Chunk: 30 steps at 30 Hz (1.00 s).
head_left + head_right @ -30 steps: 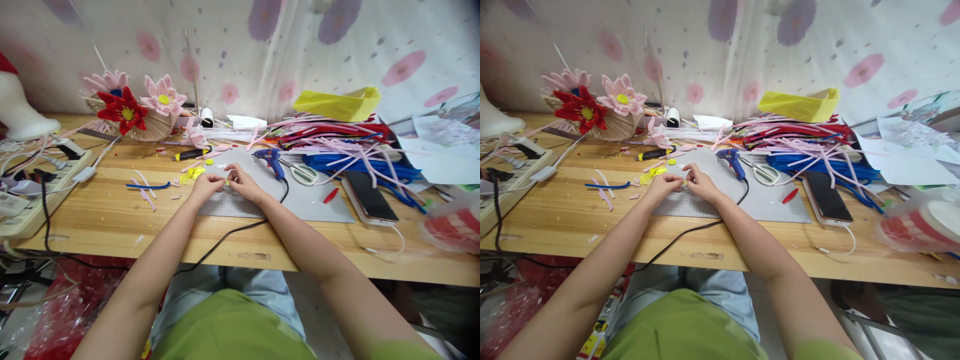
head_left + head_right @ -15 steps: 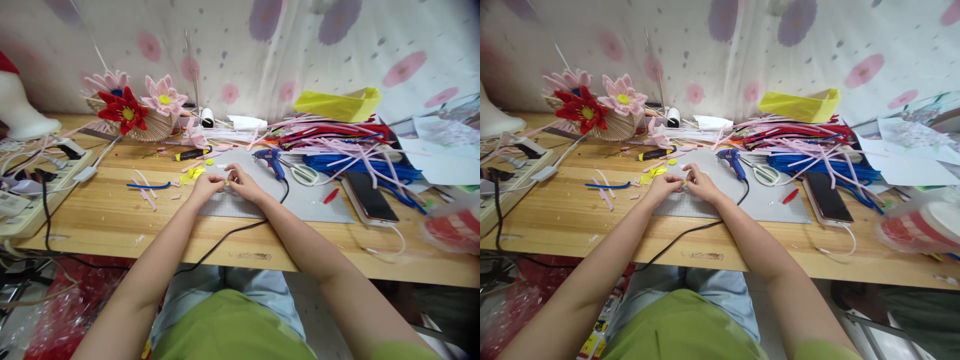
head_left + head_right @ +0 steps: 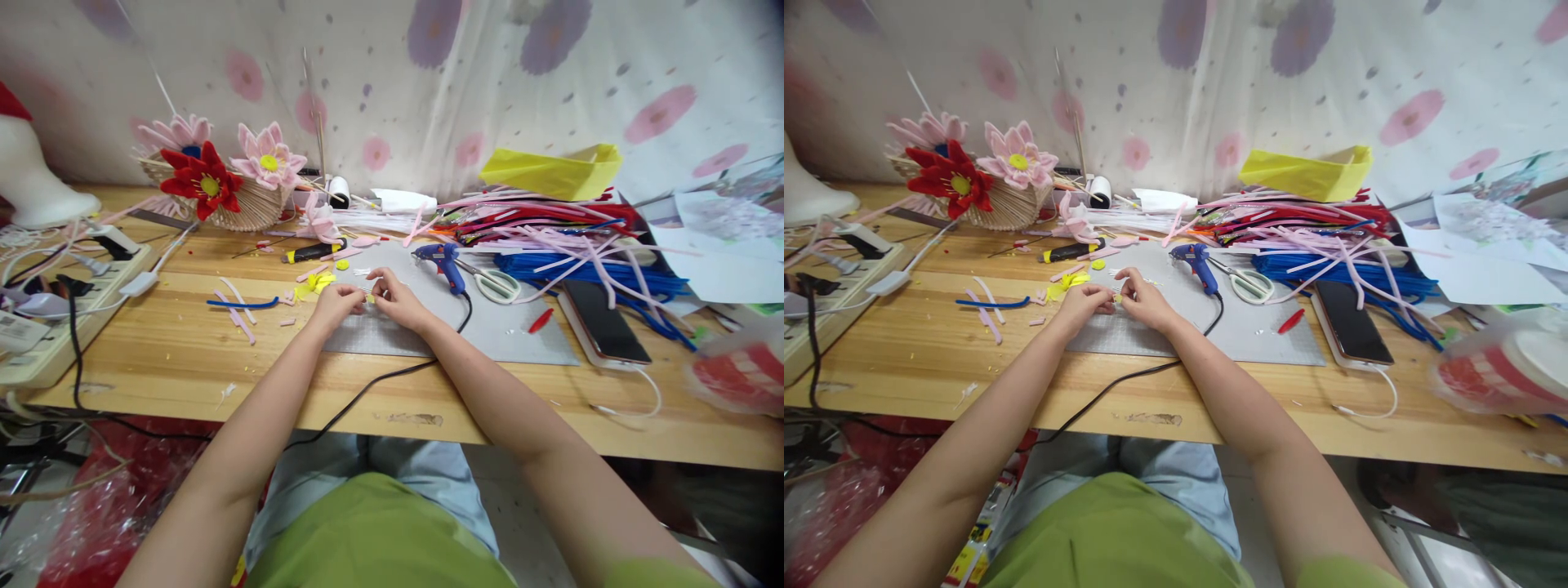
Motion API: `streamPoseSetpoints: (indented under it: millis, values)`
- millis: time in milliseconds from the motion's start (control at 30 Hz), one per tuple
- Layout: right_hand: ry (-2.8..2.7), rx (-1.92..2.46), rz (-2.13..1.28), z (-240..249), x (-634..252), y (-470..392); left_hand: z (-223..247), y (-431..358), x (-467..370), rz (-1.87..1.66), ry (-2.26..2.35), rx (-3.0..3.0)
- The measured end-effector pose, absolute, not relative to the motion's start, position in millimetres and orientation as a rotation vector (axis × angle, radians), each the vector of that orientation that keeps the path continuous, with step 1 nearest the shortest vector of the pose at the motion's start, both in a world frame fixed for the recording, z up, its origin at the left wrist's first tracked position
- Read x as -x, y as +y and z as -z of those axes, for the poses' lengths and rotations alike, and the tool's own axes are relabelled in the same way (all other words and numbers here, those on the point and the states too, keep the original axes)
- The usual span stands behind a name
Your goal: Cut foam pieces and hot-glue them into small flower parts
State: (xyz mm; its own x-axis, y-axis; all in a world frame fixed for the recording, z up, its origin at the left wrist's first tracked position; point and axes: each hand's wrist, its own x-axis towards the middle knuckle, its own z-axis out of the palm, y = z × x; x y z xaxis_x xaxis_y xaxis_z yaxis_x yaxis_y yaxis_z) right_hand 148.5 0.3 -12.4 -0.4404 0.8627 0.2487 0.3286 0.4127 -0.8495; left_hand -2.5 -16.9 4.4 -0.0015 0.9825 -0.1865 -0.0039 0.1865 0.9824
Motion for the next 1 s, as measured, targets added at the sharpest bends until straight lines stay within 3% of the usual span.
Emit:
streamPoseSetpoints:
  millis: [1000]
  values:
    - [-1.934,0.994,-0.993,14.2,-146.7,0.0,1.3,-13.0,7.7,-0.997,1.243,-1.043]
